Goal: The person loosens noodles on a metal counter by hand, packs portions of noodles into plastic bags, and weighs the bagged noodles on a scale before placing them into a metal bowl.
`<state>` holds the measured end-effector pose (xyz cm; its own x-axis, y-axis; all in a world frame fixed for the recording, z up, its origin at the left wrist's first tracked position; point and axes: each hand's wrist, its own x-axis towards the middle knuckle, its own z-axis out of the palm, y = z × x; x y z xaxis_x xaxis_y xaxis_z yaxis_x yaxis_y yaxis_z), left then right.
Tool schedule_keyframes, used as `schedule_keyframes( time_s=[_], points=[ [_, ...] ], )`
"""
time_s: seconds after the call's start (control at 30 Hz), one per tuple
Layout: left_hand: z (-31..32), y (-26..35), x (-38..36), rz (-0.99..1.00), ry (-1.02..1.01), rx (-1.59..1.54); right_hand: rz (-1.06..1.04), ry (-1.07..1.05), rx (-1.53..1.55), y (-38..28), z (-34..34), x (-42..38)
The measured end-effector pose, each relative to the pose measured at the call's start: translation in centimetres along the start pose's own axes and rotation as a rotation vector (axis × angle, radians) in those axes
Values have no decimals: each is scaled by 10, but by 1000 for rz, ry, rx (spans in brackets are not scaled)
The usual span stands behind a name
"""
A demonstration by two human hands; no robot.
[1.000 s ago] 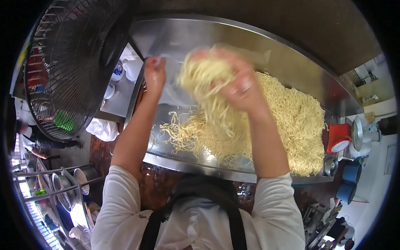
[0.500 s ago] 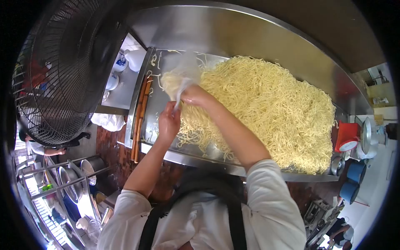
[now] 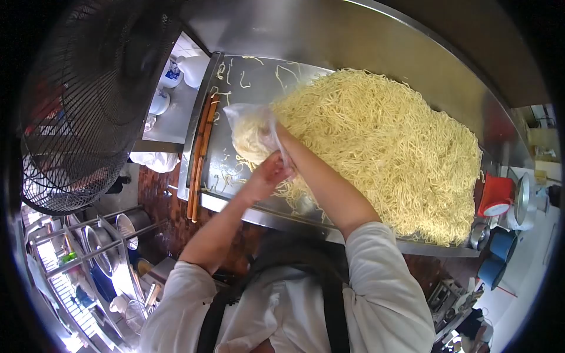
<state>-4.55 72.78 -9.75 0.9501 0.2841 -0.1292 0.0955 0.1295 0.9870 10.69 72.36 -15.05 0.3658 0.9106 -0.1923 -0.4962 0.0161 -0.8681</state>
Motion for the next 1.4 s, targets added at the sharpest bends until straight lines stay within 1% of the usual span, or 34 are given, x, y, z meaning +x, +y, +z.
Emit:
schedule_keyframes(
  time_s=[0.07, 0.1, 0.13, 0.17, 0.2, 0.27, 0.33, 0.37, 0.47, 0.5, 0.57, 0.67, 0.73, 0.8, 0.83, 0.93, 0.97, 1.03, 1.07, 1.1, 1.13, 1.17, 1.2, 1.27, 1.33, 1.37, 1.4],
  points=[
    [-54, 12, 3, -156, -140, 328, -150, -201, -682, -19, 2, -38],
    [-72, 31, 10, 20, -52, 641, 109, -265, -822, -55, 16, -51],
    [-81, 46, 19, 206, 48, 945, -32, -203, -1108, -46, 1, -69],
    [-81, 40, 31, 316, 52, 1117, -178, -139, -1393, -37, -11, -87],
    [-79, 27, 41, 425, 48, 1285, -59, -71, -1453, -43, -1, -102],
    [-78, -2, 61, 432, -45, 1437, 178, 75, -1567, -60, 15, -127],
    [-73, -25, 78, 218, -225, 1397, 120, 169, -1704, -22, 18, -130],
    [-67, -10, 84, -16, -302, 1355, 87, 219, -1772, -6, 16, -128],
    [-97, -10, 73, -68, -301, 1252, 3, 286, -1831, 0, 7, -115],
    [-98, 25, 62, 8, -275, 1239, 57, 304, -1788, -8, 4, -110],
    [-97, 84, 38, -106, -251, 1248, 175, 324, -1690, -34, 1, -100],
    [-92, 153, 2, -65, -134, 1270, 430, 195, -1819, -61, -23, -74],
    [-93, 181, -17, -6, -52, 1236, 563, 258, -1642, -81, -43, -61],
    [-96, 203, -30, 7, -6, 1228, 279, 467, -1492, -90, -76, -70],
    [-99, 208, -34, 18, 19, 1223, 267, 543, -1502, -90, -98, -67],
    [-114, 199, -46, 43, 45, 1198, 251, 721, -1462, -103, -150, -71],
    [-119, 182, -48, 106, 102, 1177, 264, 759, -1436, -108, -160, -76],
    [-136, 120, -52, 231, 223, 1137, 284, 832, -1381, -116, -166, -78],
    [-147, 85, -50, 323, 151, 1178, 373, 710, -1507, -124, -155, -76],
    [-139, 60, -50, 338, 165, 1397, 464, 585, -1625, -135, -132, -77],
    [-134, 33, -48, 324, 158, 1457, 557, 452, -1736, -146, -103, -79],
    [-133, -7, -49, 272, 179, 1454, 574, 325, -1753, -165, -65, -80],
    [-122, -14, -56, 214, 128, 1424, 596, 198, -1761, -173, -29, -79],
    [-86, 0, -66, 102, 229, 1440, 172, 0, -2023, -137, 5, -65],
    [-58, 16, -69, -58, 338, 1275, -250, -147, -1816, -99, 23, -33],
    [-50, 19, -68, -130, 395, 1194, -391, -202, -1803, -61, 8, -10],
    [-46, 10, -64, -157, 418, 1156, -532, -258, -1784, -29, -5, 9]
  ],
)
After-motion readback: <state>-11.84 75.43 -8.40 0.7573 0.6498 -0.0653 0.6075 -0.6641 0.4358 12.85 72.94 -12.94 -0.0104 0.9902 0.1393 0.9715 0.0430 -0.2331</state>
